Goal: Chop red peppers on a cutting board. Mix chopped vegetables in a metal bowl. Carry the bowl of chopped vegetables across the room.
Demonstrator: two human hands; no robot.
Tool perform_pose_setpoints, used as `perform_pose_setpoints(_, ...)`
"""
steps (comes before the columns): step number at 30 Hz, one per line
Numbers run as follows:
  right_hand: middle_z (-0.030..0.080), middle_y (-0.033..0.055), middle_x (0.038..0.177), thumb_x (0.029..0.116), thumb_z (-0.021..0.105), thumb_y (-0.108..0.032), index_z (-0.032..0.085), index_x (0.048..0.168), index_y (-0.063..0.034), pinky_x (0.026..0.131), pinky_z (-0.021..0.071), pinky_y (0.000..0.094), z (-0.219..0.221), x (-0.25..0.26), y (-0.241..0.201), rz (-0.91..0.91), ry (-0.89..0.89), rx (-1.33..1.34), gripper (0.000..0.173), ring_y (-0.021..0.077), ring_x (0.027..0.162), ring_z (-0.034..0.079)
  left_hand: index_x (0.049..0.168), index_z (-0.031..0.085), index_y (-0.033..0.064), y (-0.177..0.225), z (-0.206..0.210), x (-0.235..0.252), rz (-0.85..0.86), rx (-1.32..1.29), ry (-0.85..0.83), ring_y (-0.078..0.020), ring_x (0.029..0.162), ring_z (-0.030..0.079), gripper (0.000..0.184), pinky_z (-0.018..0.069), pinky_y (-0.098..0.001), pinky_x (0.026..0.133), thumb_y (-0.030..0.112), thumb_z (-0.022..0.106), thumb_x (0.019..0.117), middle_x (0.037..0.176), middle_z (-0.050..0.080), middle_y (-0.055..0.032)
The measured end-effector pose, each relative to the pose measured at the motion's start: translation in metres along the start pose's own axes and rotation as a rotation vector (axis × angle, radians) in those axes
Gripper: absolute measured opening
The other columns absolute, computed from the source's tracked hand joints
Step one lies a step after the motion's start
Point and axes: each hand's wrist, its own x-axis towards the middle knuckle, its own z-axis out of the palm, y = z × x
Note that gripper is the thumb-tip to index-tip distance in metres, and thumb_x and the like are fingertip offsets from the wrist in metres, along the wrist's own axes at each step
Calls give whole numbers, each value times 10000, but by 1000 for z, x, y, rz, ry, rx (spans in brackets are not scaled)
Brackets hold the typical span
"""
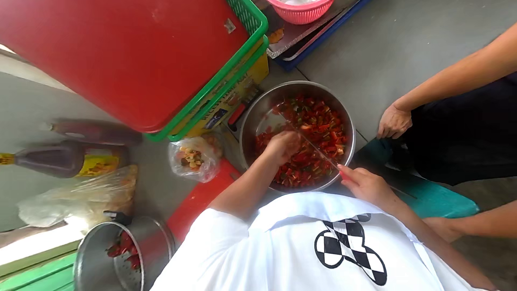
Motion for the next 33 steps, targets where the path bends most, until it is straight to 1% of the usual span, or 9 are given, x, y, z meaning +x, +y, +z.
perform_pose_setpoints(2,738,227,1066,1017,585,-222,658,1372,-58,812,586,503,0,-1,3,26,8,39,398,383,914,721,1158,603,36,5,-6,5,-6,393,-112,-78,724,596,154,509,-229,651,110,536,1041,936,638,-36)
perform_pose_setpoints(4,734,223,1094,1019,577,-236,651,1375,-44,844,586,464,-3,-4,7,56,24,86,411,351,941,721,1266,671,30,20,-18,29,149,847,-52,-199,1054,665,269,540,-388,934,152,598,1038,1199,691,-130)
perform_pose_setpoints(6,722,214,1112,1030,568,-248,637,1386,-40,827,596,406,-10,-8,7,114,24,130,418,295,933,717,1331,655,23,34,-34,67,328,1084,88,-352,1274,597,325,460,-538,1099,137,569,1039,1372,610,-228)
perform_pose_setpoints(12,714,206,1136,1033,563,-246,635,1390,-46,797,602,364,-24,-16,7,209,85,131,415,248,919,714,1296,675,25,31,-37,146,487,1397,244,-426,1294,559,376,444,-579,1099,55,654,922,1339,614,-248)
perform_pose_setpoints(15,716,196,1128,1036,556,-258,633,1396,-56,786,597,338,-25,-17,6,221,94,125,420,229,906,711,1271,690,38,31,-30,143,443,1431,251,-422,1256,597,319,470,-604,1057,110,608,972,1306,645,-235)
perform_pose_setpoints(18,716,199,1140,1034,561,-260,631,1397,-55,801,596,353,-24,-18,5,209,83,136,424,245,917,712,1329,631,-17,29,-31,122,448,1139,262,-353,1202,655,354,490,-547,1062,144,587,1016,1263,688,-210)
perform_pose_setpoints(24,725,212,1085,1019,583,-235,653,1386,-81,841,576,464,-13,-12,7,118,24,61,403,346,944,705,1349,528,9,22,-15,73,270,34,250,-124,878,659,332,569,-272,787,93,587,1033,1104,643,-98)
perform_pose_setpoints(28,725,215,1012,1012,601,-225,676,1364,-101,769,586,494,-8,-10,8,44,26,-11,380,369,883,710,1478,452,77,18,-11,58,241,-50,168,-131,877,655,409,566,-295,785,94,496,1072,1158,626,-82)
perform_pose_setpoints(33,718,210,977,1020,587,-246,682,1361,-119,731,588,481,-5,-12,9,9,45,-64,376,360,846,708,1316,488,12,17,-1,46,266,-129,224,-123,797,652,300,574,-285,754,83,564,1034,990,639,-70)
